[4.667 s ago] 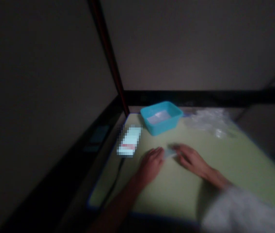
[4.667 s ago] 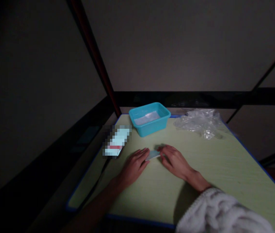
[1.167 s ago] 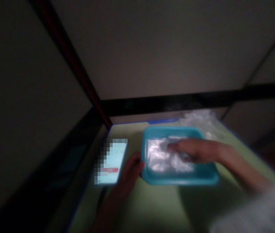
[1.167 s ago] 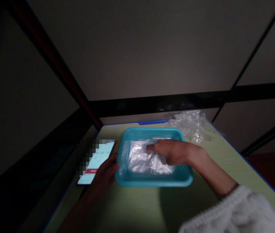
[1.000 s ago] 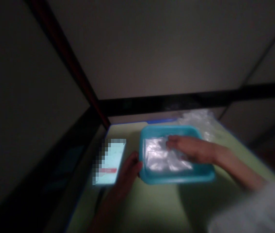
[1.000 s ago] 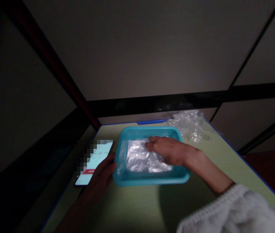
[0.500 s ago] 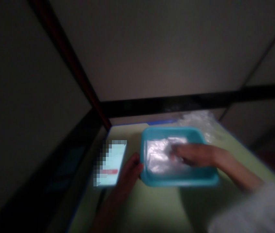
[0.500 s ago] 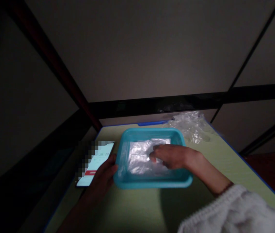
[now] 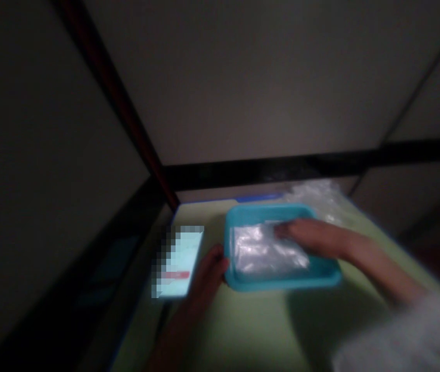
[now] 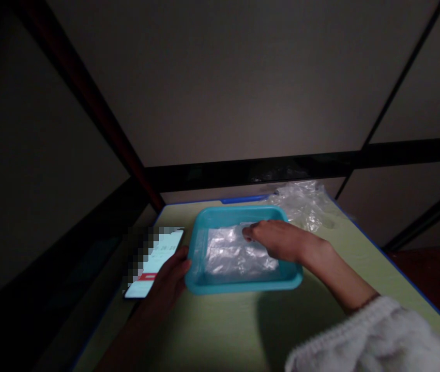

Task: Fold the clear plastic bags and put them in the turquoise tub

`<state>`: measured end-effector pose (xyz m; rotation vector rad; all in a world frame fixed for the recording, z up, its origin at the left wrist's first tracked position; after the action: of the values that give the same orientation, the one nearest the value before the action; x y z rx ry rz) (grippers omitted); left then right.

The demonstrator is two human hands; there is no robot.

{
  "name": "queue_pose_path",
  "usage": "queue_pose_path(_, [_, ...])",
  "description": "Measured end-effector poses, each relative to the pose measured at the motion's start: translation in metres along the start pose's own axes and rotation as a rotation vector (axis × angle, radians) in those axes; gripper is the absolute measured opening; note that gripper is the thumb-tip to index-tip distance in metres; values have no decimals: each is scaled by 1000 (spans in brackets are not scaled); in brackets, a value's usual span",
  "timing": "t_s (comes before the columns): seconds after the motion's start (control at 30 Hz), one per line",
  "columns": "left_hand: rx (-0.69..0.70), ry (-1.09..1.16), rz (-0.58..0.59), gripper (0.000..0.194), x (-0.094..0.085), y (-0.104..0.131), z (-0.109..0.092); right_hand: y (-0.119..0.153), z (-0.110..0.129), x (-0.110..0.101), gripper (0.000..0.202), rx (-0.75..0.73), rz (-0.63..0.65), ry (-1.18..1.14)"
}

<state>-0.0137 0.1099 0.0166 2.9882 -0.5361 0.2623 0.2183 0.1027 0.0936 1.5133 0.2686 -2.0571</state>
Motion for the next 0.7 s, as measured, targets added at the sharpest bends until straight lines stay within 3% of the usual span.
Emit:
queue_pose_path(0.1, [-18,0,-34,37,-2,-6,6,-2,-6,0,29,56,-20,12])
queue_pose_path(0.23, [-45,16,-59,38,-2,-8,6,-2,-6,-13,27,61,-142,52])
queue_pose_path(0.47, [-16,87,-82,32,2,-3,-4,12,19,-42,19,4,-322,178])
queue_pose_path(0.53, [-11,95,-73,32,2,-4,-4,17,27,-42,18,-18,-269,139])
queue_pose_path(0.63, [-10,100,-63,31,2,-4,-4,21,34,-29,17,-70,-41,2])
queue_pose_path(0.7, [-14,104,-62,30,3,-3,-3,22,34,-22,15,-89,44,-52])
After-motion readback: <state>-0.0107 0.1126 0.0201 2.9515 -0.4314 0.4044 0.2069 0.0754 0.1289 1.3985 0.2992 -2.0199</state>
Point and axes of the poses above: each hand's wrist, its own y-axis away from the middle knuckle, its own x-axis out of the palm, z = x × y, the point moved 5 cm from there along -y, towards the middle knuckle, and after that the axes turned 7 degrees about z, right-handed, at the moved point
